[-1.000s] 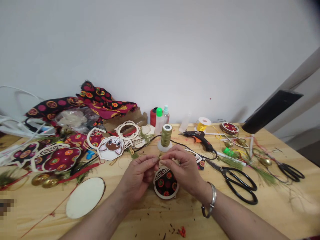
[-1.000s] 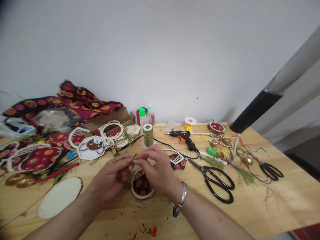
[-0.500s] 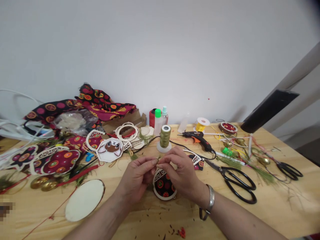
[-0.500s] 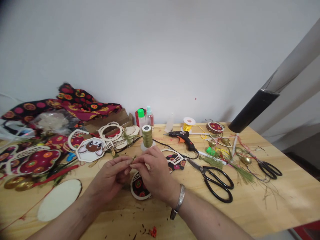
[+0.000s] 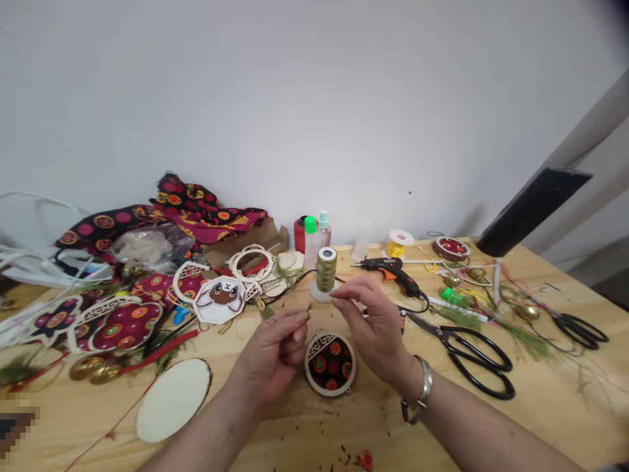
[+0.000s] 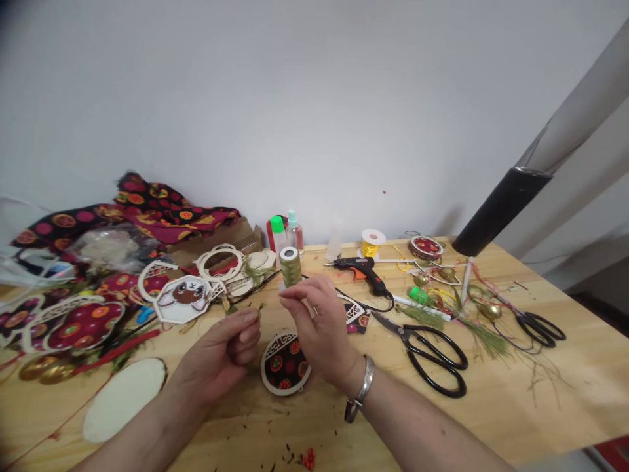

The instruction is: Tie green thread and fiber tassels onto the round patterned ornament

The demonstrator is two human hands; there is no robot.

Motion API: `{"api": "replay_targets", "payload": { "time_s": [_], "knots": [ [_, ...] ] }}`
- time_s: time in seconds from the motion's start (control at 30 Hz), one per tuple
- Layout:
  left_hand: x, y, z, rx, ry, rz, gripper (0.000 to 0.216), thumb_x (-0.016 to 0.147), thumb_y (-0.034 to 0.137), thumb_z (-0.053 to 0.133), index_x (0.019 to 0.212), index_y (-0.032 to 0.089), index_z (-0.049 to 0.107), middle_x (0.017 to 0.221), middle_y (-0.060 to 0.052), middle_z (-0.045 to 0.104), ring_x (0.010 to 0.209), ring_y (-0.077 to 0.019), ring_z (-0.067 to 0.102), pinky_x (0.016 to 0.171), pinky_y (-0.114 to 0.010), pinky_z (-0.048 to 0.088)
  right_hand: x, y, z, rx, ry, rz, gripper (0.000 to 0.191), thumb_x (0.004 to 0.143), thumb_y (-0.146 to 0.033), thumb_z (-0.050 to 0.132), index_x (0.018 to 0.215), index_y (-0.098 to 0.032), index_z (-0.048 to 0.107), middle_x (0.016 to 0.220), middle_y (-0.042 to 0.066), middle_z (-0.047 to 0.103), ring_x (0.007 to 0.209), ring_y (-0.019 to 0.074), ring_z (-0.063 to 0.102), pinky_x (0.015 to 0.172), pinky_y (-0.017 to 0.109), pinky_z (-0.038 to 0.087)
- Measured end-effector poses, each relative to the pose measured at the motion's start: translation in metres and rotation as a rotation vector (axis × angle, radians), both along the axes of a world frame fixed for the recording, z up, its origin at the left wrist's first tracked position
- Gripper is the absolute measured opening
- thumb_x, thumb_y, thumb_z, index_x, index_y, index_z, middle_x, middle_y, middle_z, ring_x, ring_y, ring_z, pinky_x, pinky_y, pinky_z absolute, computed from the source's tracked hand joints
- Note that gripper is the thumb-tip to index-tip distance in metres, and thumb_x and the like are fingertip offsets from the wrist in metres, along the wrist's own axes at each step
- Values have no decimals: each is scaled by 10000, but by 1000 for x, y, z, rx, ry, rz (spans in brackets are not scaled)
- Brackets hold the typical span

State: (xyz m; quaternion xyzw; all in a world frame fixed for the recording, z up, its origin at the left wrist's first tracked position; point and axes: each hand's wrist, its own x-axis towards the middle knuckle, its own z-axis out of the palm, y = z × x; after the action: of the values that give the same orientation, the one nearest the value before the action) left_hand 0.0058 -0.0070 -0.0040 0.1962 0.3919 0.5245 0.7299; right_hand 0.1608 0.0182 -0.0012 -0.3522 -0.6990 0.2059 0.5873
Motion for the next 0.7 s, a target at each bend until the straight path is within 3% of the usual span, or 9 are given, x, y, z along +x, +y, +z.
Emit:
{"api": "replay_targets", "payload": {
  "time_s": [0.3, 0.5, 0.7],
  "knots": [
    [-1, 1, -1, -8, -35, -49, 270, 620, 197, 733, 505, 126, 499, 412, 81, 397, 364, -12, 198, 349, -157, 134, 4, 1, -4, 202, -265, 58, 122, 782, -125, 614, 837, -207, 685, 775, 39, 557, 796, 164, 450, 724, 312, 429],
    [1, -2, -2, 2, 7, -73, 205, 615, 220, 741, 571, 116, 570, 402, 93, 369, 368, -10, 193, 364, -158, 125, 7, -1, -4, 317, -336, 100, 263, 753, -8, 580, 851, -233, 674, 785, 23, 539, 795, 152, 428, 771, 322, 422],
    [2, -3, -3, 24, 106, -39, 155, 599, 227, 749, 616, 115, 643, 401, 74, 419, 363, -6, 234, 367, -151, 141, 5, -2, -3, 284, -318, 115, 186, 777, -65, 584, 790, -227, 675, 778, 30, 535, 808, 161, 436, 749, 325, 431]
  ]
}}
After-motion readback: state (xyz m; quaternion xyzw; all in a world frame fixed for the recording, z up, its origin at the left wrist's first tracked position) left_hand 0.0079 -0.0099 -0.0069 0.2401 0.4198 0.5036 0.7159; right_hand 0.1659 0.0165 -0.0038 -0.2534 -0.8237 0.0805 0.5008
